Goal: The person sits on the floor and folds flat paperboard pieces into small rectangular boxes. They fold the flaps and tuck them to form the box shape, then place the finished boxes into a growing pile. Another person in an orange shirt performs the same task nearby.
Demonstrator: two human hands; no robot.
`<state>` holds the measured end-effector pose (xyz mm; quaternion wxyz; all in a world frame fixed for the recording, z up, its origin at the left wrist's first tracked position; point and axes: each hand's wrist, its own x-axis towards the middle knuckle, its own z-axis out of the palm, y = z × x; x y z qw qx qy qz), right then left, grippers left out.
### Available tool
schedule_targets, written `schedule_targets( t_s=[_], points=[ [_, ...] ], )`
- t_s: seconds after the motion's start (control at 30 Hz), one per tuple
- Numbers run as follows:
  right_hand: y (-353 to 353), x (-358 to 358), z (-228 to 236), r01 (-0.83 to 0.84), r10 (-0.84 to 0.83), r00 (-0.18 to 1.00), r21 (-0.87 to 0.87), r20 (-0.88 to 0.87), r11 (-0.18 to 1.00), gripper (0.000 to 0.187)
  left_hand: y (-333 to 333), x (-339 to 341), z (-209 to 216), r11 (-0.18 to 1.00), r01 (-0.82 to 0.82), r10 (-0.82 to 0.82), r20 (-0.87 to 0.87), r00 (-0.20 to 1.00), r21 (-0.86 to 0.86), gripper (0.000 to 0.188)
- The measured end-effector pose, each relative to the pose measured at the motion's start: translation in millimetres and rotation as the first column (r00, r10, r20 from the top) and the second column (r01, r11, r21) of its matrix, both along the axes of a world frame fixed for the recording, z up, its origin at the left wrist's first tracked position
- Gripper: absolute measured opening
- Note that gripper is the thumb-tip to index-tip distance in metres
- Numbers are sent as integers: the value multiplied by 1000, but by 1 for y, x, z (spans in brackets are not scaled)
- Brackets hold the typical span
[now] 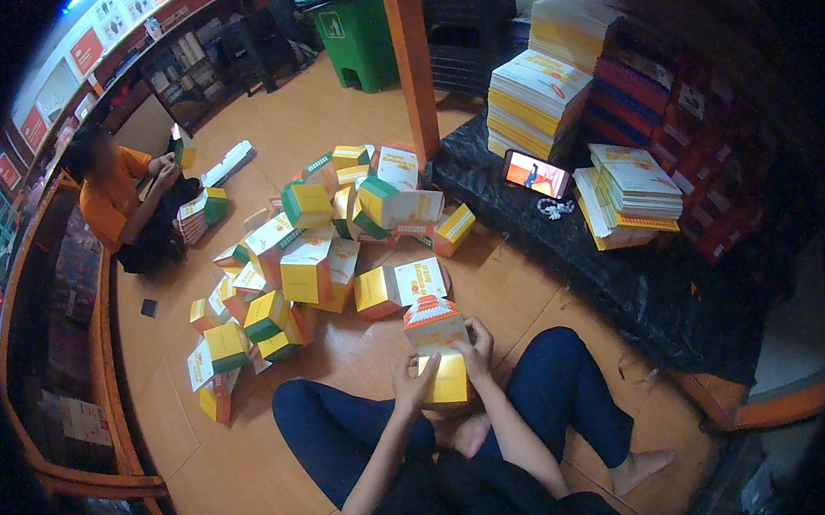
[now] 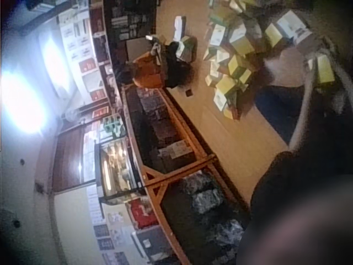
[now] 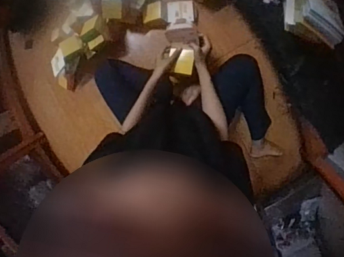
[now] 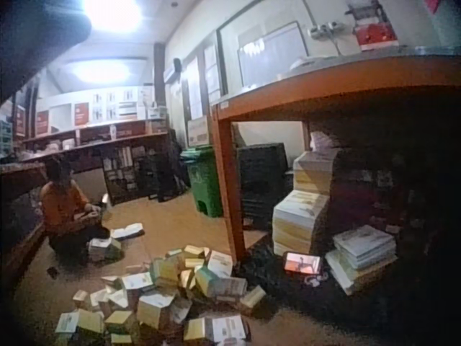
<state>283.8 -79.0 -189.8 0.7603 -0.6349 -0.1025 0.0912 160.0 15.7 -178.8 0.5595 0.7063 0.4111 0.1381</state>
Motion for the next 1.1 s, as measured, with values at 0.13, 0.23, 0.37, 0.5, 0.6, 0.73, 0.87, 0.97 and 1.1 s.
schedule_targets(
  t_s=[0.13,0.23,0.37,0.5,0.6,0.73,0.87,0.97,1.1],
  points=[
    [-7,1,-2,-31,38,999,-313,17,949,14,0,3,-12,992,11,-10,-4,1000,125,59],
    [-14,-2,-11,47,28,988,-469,151,882,17,-3,4,-22,964,12,-5,-29,1000,264,60],
    [-15,-10,-29,131,-10,979,-588,204,798,30,-19,6,-31,886,-2,64,-118,991,463,64],
    [-8,-17,-23,197,-81,977,-683,198,703,34,-25,7,-35,890,-66,103,-56,993,452,65],
    [-10,-26,4,362,-166,915,-566,368,740,29,-13,6,-44,902,12,26,-81,996,432,68],
    [-9,-49,38,306,-102,896,-432,433,848,19,7,5,-69,962,108,-83,-109,991,250,70],
    [9,-67,42,67,280,783,-523,556,850,16,37,-5,-85,953,231,-206,141,968,-195,55],
    [17,-68,33,109,400,707,-649,583,753,18,77,-18,-69,874,305,-209,275,938,-378,35],
    [20,-67,23,164,447,687,-721,573,673,20,115,12,-19,941,118,-228,339,913,316,17]
  ],
)
